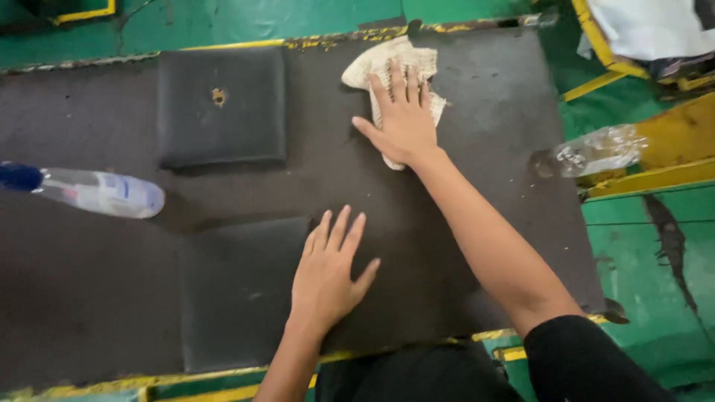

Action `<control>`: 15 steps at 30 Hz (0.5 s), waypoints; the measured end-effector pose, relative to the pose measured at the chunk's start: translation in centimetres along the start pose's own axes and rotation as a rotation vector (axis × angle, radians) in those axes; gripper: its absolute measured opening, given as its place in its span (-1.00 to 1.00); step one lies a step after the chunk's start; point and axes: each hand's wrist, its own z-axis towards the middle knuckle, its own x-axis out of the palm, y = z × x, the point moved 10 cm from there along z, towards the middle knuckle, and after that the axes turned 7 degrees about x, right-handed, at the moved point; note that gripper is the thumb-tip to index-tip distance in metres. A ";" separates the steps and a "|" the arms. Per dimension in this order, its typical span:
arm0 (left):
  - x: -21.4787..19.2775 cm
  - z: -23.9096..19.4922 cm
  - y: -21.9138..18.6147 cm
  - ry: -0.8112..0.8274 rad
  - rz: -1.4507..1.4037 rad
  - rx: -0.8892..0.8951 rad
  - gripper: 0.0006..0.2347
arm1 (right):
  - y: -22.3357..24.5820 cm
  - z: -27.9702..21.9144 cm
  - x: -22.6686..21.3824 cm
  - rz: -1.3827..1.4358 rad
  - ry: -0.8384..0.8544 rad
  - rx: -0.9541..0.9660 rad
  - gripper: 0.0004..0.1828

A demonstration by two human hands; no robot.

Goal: The person wipes a dark, textured surface with a white cloth, moving it back and forth across the area. They then pick up a spray bottle, apply liquid to the surface, and continue wiping with the cloth to clean the area.

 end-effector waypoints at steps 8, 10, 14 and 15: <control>0.8 0.2 -0.2 0.060 0.043 0.014 -0.40 | 1.1 -13.0 -3.7 0.037 0.044 -0.179 -0.30; 0.8 0.4 -0.6 0.077 0.034 0.042 -0.41 | -0.4 -17.8 -5.7 0.049 0.050 -0.140 -0.32; 2.2 0.3 -0.8 0.138 0.063 0.033 -0.41 | -7.1 -27.0 -7.8 -0.051 0.097 0.124 -0.29; 2.5 0.2 -0.9 0.140 0.081 0.027 -0.41 | -8.6 -29.2 -8.7 -0.047 0.051 0.160 -0.28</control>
